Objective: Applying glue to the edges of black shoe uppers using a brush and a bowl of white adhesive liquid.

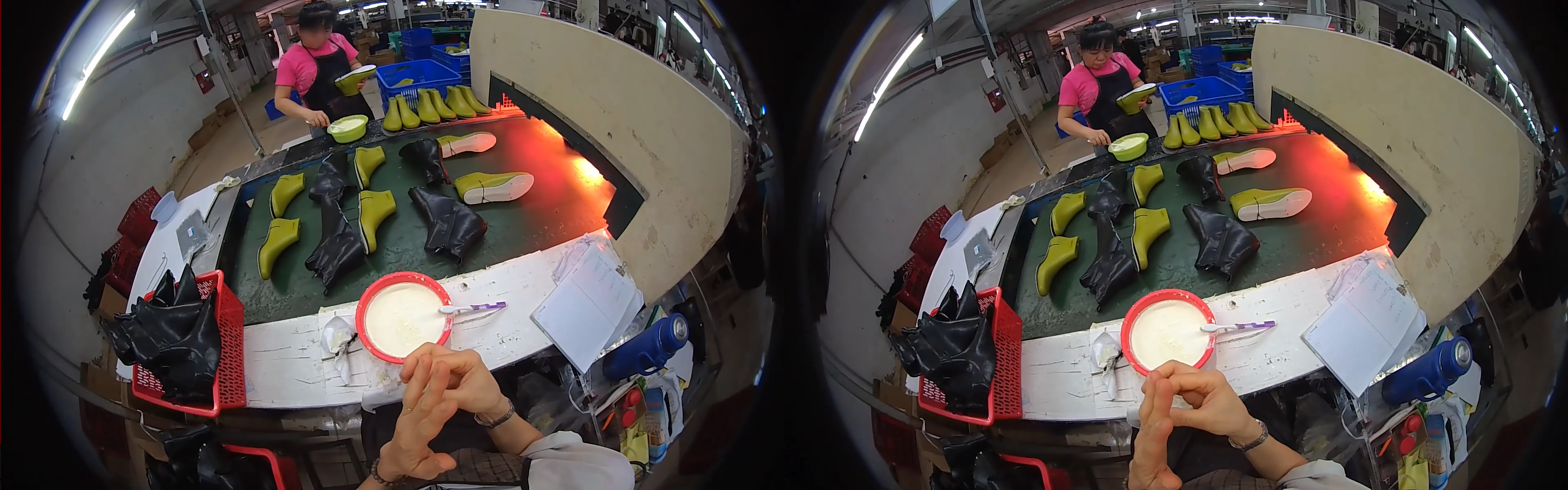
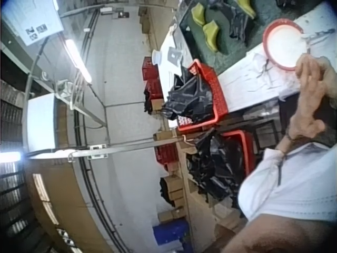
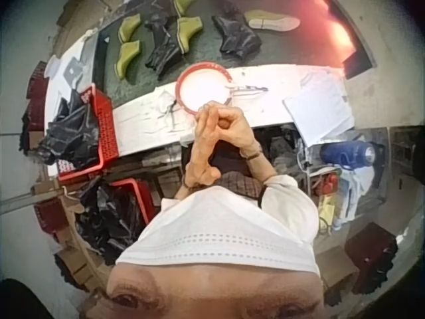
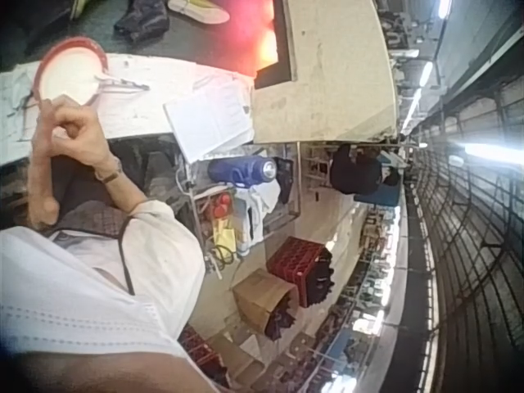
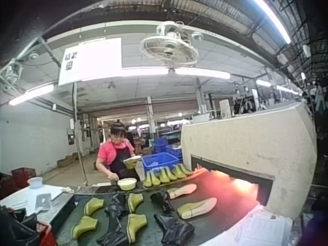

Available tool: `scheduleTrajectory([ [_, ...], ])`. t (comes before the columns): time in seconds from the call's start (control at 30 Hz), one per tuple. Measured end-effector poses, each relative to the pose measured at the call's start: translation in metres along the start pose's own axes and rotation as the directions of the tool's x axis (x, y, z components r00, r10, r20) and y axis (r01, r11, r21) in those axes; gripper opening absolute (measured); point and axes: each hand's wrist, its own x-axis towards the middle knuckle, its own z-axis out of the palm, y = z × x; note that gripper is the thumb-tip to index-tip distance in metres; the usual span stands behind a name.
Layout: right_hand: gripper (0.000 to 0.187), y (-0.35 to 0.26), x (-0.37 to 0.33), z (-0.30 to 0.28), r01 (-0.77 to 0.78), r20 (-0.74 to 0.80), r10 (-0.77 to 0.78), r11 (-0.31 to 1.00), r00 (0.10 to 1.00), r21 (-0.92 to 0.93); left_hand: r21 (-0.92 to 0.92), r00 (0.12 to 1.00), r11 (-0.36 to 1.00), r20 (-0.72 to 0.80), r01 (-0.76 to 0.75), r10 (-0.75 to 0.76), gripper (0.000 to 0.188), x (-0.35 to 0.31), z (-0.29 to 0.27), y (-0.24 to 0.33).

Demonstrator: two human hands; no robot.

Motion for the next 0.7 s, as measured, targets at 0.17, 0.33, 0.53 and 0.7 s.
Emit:
scheduleTrajectory([
  [0.17,0.03,-0.005,0.001,0.0,-0.08,-0.086,0.075,0.995,0.993,-0.057,0.196,1.0,0.981,0.024,0.002,-0.007,0.07,0.007,-0.001,0.0],
  [0.33,0.031,-0.011,-0.001,0.0,-0.131,-0.128,0.115,0.984,0.985,-0.122,0.232,0.997,0.972,0.059,0.042,-0.058,0.069,0.013,-0.003,-0.001],
  [0.53,0.03,-0.012,0.0,-0.007,-0.133,-0.032,0.13,0.985,0.991,-0.109,0.196,0.995,0.981,0.092,0.017,-0.035,0.07,0.014,-0.003,0.0],
  [0.7,0.02,-0.013,0.001,0.0,-0.136,-0.092,0.118,0.965,0.989,-0.225,0.141,0.994,0.989,0.088,0.045,-0.057,0.073,0.012,-0.01,-0.001],
])
